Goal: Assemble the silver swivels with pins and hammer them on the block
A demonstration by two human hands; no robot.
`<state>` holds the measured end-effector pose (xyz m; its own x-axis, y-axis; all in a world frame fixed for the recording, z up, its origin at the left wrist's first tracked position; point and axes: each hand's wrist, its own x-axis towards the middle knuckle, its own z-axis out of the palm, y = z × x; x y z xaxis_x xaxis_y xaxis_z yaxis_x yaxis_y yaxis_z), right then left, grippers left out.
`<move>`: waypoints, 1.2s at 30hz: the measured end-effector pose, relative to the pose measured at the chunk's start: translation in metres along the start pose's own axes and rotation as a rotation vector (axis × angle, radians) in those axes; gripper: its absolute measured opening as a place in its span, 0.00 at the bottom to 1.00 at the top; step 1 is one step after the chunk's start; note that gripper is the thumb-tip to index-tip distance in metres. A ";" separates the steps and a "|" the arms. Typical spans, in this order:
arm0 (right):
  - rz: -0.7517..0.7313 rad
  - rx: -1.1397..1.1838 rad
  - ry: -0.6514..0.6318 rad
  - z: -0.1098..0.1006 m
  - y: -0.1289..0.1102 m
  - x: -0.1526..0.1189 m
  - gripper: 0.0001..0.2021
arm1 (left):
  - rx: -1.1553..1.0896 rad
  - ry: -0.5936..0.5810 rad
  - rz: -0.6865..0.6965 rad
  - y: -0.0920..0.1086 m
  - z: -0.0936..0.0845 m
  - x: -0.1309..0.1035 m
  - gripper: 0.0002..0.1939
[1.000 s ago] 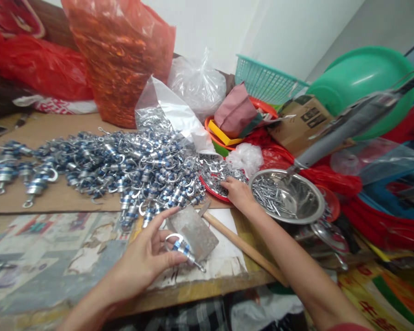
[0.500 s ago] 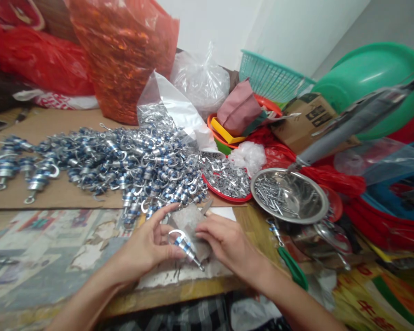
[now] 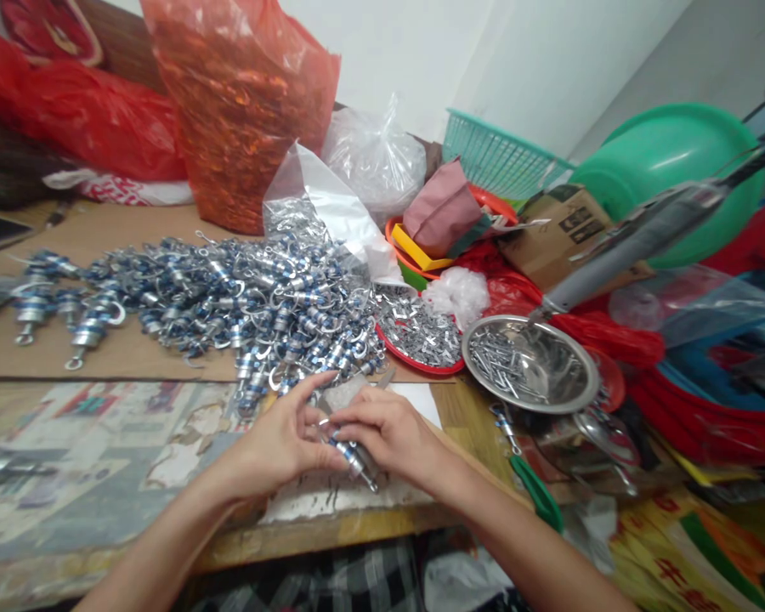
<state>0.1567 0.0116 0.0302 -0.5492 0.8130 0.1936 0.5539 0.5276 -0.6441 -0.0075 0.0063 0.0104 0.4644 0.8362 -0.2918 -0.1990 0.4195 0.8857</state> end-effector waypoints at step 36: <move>0.145 -0.261 0.272 -0.026 -0.006 -0.093 0.22 | 0.069 0.019 -0.054 0.010 0.004 -0.003 0.49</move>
<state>0.2204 -0.0613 0.0352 -0.2877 0.9007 0.3256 0.7728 0.4191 -0.4767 -0.0078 0.0067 0.0215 0.4565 0.8196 -0.3464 -0.1138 0.4398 0.8908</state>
